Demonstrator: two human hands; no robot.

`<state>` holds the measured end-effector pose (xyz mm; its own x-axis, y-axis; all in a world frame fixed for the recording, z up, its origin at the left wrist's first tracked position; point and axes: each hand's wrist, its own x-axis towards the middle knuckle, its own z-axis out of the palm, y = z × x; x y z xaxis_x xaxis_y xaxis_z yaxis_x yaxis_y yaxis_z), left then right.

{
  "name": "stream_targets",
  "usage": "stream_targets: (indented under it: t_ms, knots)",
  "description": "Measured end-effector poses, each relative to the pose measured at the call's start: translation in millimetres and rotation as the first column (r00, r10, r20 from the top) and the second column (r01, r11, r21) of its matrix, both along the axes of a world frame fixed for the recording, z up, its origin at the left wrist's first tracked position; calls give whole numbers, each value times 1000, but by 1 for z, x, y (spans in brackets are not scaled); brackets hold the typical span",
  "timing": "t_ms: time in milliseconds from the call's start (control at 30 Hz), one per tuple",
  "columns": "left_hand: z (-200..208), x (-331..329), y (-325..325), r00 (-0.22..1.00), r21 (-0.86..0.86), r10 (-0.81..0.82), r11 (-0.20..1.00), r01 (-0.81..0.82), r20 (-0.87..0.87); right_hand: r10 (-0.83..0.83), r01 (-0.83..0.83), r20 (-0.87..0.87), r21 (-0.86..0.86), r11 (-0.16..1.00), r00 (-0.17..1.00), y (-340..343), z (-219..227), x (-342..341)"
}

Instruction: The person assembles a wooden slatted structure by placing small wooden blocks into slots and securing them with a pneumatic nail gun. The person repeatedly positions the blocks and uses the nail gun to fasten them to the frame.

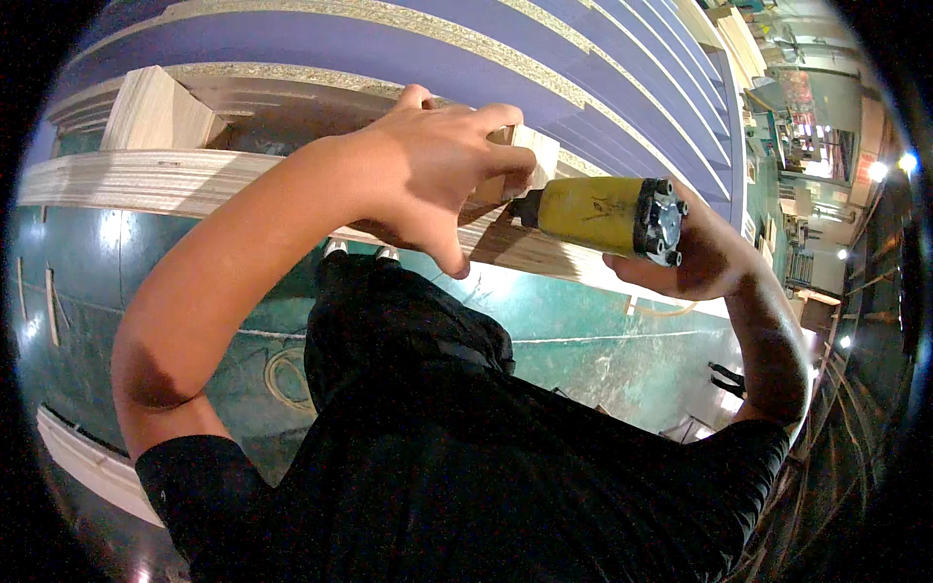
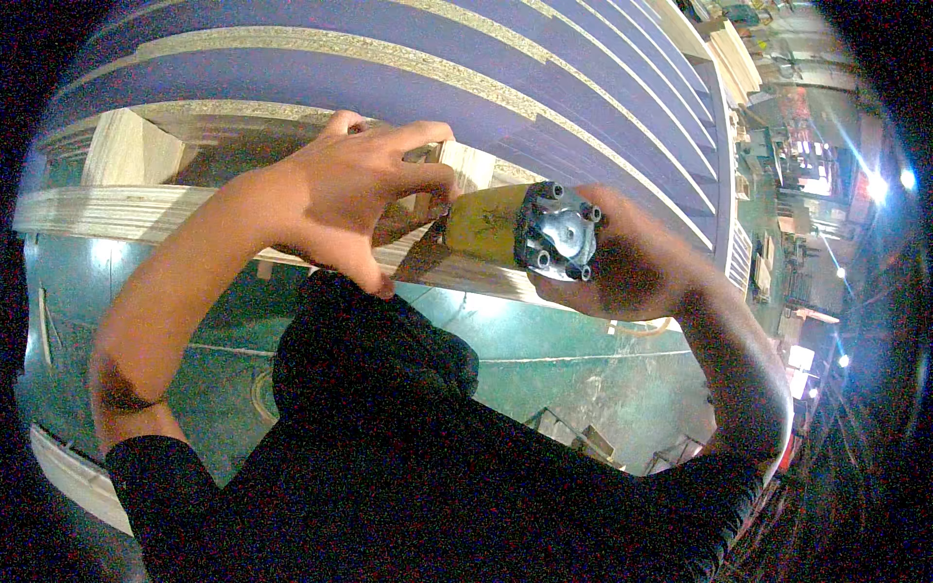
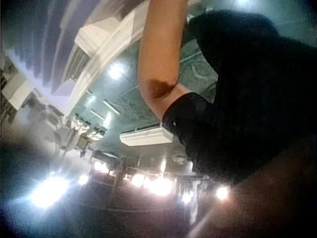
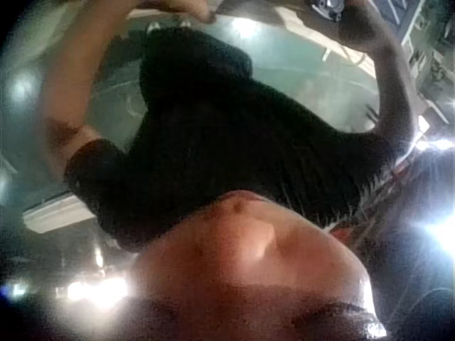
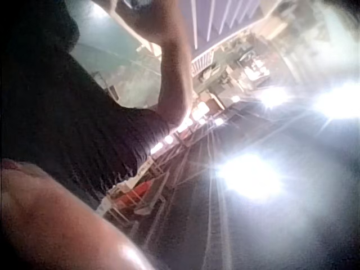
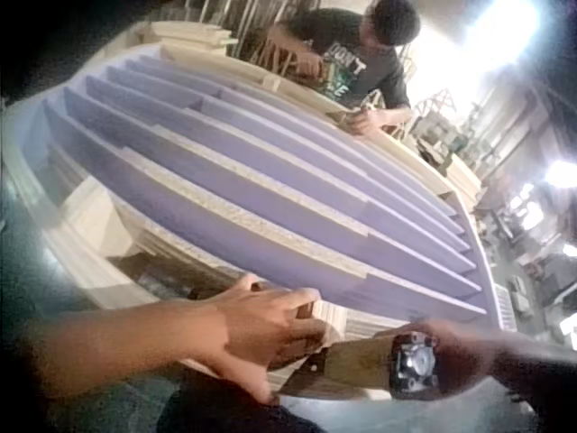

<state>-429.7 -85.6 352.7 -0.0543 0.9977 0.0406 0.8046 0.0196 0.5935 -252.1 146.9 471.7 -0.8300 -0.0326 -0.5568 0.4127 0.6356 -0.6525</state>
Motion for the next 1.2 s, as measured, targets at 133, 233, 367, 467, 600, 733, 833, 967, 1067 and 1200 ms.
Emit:
stream_targets:
  t_ms: [133, 233, 367, 467, 600, 733, 833, 967, 1067, 1200]
  knots:
    - [-2, -1, -3, 999, 21, 19, 1000, -18, -38, 182, -179, 5, 195, 964, 983, -12, 13, -8]
    - [-3, -1, -3, 999, 16, 25, 1000, -25, -37, 234, -225, -27, 190, 956, 972, -9, 10, -12]
    - [-7, -1, -3, 998, 62, 35, 998, -32, -45, 205, -189, -108, 141, 972, 973, 2, 6, -4]
    - [-4, -2, -2, 999, 70, 26, 997, -24, -27, 128, -117, -45, 197, 973, 991, 3, 10, -1]
    - [3, -3, 0, 1000, 24, 9, 1000, -9, 24, 136, -121, -87, 157, 980, 987, 10, 9, 5]
    - [-1, -5, -5, 1000, 61, 19, 998, -20, 17, 321, -272, -215, 225, 935, 922, 23, 3, 16]
    - [0, -7, -8, 1000, 66, 12, 998, -13, 11, 258, -236, -133, 161, 958, 957, 20, 6, 18]
    - [6, -5, -33, 994, 105, 62, 993, -52, -91, 257, -236, -67, 227, 945, 964, 15, 23, 21]
    - [27, -23, -79, 981, 106, 83, 992, -65, -174, 243, -212, -62, 316, 925, 968, -2, 41, 23]
    - [45, -101, -189, 947, 65, 105, 994, -90, -303, 170, -143, -36, 389, 910, 985, -54, 59, 10]
